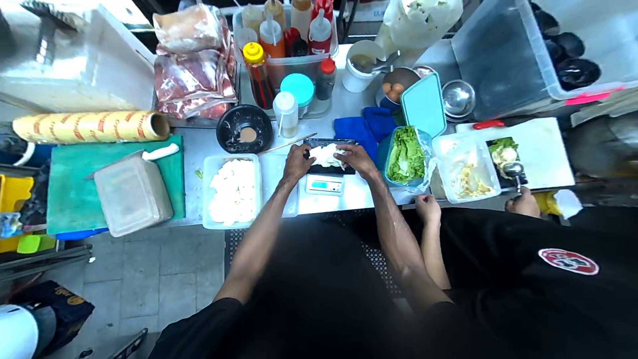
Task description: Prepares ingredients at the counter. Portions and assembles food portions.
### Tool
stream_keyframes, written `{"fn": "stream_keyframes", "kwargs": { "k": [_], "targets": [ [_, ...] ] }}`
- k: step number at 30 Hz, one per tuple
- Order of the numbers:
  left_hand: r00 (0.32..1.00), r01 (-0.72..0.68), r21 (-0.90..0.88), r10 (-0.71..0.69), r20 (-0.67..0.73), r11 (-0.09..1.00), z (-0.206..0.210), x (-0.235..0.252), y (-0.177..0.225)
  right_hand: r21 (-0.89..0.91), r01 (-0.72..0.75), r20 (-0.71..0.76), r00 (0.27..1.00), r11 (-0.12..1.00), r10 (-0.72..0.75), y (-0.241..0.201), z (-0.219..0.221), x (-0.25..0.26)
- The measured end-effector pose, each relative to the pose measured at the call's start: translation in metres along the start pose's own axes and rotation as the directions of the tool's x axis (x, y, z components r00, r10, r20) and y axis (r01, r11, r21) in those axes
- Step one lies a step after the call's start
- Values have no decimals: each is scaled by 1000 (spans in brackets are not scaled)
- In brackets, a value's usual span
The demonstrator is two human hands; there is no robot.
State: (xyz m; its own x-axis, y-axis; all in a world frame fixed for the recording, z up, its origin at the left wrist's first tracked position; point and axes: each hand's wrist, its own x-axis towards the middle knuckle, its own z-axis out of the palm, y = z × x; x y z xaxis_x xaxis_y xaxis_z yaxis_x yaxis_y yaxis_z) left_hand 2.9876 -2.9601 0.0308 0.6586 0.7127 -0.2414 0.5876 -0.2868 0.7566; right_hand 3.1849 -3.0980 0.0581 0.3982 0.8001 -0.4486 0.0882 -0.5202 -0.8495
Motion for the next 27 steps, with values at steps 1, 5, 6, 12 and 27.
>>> {"fn": "stream_keyframes", "kwargs": {
  "k": [1,5,6,12,27],
  "targets": [
    [999,-30,-31,29,-31,999,1,-3,-2,98,-5,23,1000,995,3,-3,-2,-1],
    [989,-141,-299,123,-76,944,2,-22,7,511,-130,206,978,850,26,-9,-14,-8],
    [992,-120,-422,126,-13,898,2,-26,13,586,-147,248,969,797,-3,-11,-15,-11],
    [987,-24,-722,133,94,691,2,-44,40,644,-197,311,950,740,-18,-9,-3,-21],
    [976,-128,-272,72,-207,954,10,-43,61,335,71,-400,914,939,74,7,-9,-15]
  ]
}}
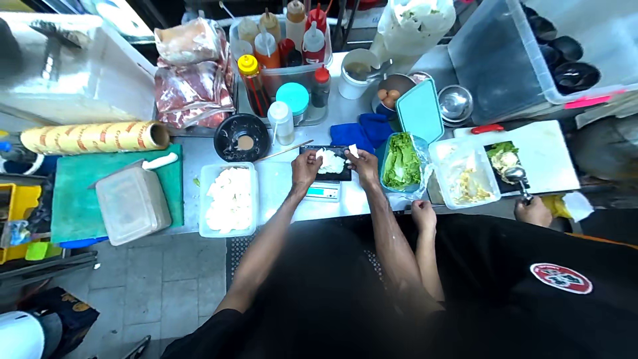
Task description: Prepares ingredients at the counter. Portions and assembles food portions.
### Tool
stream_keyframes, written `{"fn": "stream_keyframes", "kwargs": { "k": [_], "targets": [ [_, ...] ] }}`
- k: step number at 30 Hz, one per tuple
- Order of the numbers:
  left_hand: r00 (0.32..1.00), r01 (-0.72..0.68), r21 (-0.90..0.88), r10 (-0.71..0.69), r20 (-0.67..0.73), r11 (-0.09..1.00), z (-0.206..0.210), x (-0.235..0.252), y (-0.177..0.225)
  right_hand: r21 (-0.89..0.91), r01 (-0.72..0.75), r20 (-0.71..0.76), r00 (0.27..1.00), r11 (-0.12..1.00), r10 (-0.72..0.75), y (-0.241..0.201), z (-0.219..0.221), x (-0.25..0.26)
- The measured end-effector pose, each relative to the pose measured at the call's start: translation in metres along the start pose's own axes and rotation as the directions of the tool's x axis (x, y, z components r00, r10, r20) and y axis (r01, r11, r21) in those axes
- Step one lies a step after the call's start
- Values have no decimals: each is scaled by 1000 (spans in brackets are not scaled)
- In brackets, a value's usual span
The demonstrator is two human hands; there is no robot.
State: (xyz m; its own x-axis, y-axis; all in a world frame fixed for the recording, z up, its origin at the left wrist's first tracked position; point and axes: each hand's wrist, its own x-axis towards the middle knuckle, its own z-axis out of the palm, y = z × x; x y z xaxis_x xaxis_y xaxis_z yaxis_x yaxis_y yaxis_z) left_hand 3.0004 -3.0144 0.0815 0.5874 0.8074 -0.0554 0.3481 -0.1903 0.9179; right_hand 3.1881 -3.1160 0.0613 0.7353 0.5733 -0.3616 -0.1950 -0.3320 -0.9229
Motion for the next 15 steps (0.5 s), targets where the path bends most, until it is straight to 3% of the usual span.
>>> {"fn": "stream_keyframes", "kwargs": {
  "k": [4,9,15],
  "targets": [
    [992,30,32,-34,121,999,3,11,-18,-155,-48,108,992,987,65,9,4,17],
    [980,-10,69,-4,197,998,16,12,-12,-599,163,199,979,784,-51,11,10,25],
    [967,-14,226,-44,252,974,45,38,-8,-647,282,185,959,709,-212,26,-2,17]
  ]
}}
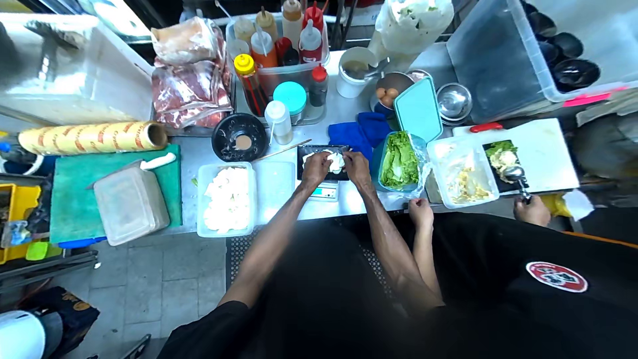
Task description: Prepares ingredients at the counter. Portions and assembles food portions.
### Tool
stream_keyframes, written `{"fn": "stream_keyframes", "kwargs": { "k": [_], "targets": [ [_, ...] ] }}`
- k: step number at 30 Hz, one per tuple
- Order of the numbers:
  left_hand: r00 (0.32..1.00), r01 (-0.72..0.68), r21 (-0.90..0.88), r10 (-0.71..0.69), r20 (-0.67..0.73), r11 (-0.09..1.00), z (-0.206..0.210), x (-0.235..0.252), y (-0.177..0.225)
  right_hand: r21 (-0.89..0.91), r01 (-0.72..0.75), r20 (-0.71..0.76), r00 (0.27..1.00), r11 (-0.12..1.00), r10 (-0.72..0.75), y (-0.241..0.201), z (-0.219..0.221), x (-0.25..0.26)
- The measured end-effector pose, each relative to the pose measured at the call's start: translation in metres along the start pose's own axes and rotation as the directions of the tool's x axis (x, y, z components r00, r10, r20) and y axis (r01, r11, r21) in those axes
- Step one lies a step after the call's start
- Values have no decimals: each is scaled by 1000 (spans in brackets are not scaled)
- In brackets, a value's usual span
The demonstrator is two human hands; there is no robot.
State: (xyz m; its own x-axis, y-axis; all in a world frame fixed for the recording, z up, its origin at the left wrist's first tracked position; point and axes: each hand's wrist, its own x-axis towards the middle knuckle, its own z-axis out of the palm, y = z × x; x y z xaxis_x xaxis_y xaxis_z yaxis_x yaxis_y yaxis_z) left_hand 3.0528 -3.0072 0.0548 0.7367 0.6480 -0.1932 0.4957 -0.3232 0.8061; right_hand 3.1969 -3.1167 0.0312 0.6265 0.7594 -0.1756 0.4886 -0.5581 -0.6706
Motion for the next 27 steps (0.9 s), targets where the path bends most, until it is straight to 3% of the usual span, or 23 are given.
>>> {"fn": "stream_keyframes", "kwargs": {
  "k": [5,10,14,17,20,22,25,27],
  "targets": [
    [1000,-19,61,19,0,998,12,16,7,32,87,-162,983,996,-81,18,16,-6],
    [1000,-16,112,18,-18,994,18,26,8,129,17,-192,981,992,8,16,16,-7],
    [964,-189,33,192,-184,981,1,7,2,78,75,-190,980,994,-59,6,2,-11],
    [922,-243,-29,222,-318,970,-33,-45,-13,69,97,-175,981,993,-84,0,-8,-17],
    [928,-84,-87,46,-369,993,-86,-136,-41,157,82,-177,983,984,-54,-3,-21,-26],
    [894,89,-119,-132,-428,989,-123,-188,-72,172,85,-171,984,981,-56,-7,-24,-34],
    [860,309,-7,-282,-424,951,-156,-220,-114,203,80,-91,994,976,-62,-22,-19,-40],
    [883,415,126,-366,-292,901,-159,-223,-118,229,111,-11,994,967,-112,-38,-7,-39]
  ]
}}
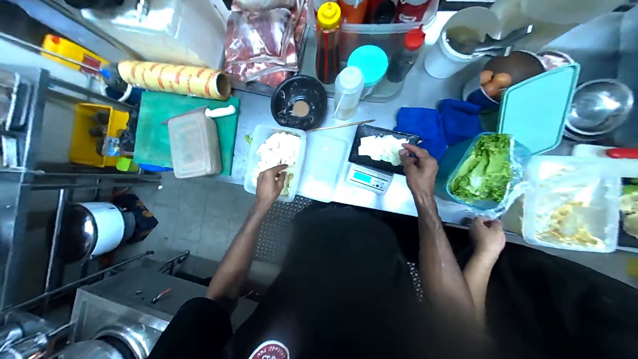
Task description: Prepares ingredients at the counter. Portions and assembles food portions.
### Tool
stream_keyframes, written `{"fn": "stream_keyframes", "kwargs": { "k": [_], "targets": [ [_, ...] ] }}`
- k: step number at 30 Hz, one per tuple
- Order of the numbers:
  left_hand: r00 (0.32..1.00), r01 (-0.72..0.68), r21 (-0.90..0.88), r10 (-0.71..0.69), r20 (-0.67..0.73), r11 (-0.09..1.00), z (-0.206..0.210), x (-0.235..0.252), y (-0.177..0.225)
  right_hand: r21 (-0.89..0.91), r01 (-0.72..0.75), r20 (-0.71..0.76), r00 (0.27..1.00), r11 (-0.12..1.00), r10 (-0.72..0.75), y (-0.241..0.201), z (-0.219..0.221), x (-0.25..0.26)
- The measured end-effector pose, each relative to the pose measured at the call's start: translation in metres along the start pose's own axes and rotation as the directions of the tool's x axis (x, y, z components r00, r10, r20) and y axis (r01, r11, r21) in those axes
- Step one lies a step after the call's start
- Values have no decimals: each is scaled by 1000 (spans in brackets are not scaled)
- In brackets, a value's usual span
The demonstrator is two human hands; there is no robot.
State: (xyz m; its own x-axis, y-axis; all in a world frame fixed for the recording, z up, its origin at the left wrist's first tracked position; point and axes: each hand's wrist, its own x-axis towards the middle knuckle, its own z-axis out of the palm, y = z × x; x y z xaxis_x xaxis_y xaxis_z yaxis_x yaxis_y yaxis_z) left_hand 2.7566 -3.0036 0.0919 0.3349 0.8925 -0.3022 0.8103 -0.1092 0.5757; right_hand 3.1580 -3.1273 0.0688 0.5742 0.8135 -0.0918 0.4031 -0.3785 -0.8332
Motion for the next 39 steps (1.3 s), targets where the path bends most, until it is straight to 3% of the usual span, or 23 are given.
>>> {"fn": "stream_keyframes", "kwargs": {
  "k": [4,9,12,14,16,18,20,22,28,32,34,37,39],
  "targets": [
    [992,-36,440,-21,124,897,36,32,2,24,116,159,980,993,-119,-36,32,7],
    [983,-81,530,-21,183,844,34,58,3,63,225,230,945,972,-233,-60,48,1],
    [991,-58,325,14,135,944,7,60,-18,72,233,245,938,970,-244,-59,42,-10],
    [999,-49,87,48,11,995,-14,40,-35,86,214,219,949,973,-228,-45,39,-12],
    [999,13,-164,-18,-28,986,-35,24,-44,118,165,192,964,979,-185,-35,37,-15],
    [997,50,-439,-70,-31,897,-48,14,-49,160,109,186,973,981,-139,-32,41,-19],
    [993,97,-690,-116,19,717,-52,12,-52,211,82,208,970,974,-126,-38,52,-23],
    [987,142,-825,-140,77,547,-51,11,-57,241,67,284,949,968,-136,-61,64,-35],
    [990,132,-955,-82,114,265,-42,6,-56,345,6,576,788,938,-217,-155,127,-50],
    [996,85,-989,7,86,124,-37,3,-54,400,-252,726,674,881,-137,-174,198,-46],
    [997,71,-987,-33,67,146,-34,4,-53,464,-330,716,686,822,-128,-176,219,-49],
    [981,136,-967,-163,101,218,-31,4,-55,437,-240,659,742,867,-127,-173,232,-51],
    [964,198,-965,-214,160,170,-28,1,-57,397,-164,641,754,903,-145,-171,232,-52]
  ]
}}
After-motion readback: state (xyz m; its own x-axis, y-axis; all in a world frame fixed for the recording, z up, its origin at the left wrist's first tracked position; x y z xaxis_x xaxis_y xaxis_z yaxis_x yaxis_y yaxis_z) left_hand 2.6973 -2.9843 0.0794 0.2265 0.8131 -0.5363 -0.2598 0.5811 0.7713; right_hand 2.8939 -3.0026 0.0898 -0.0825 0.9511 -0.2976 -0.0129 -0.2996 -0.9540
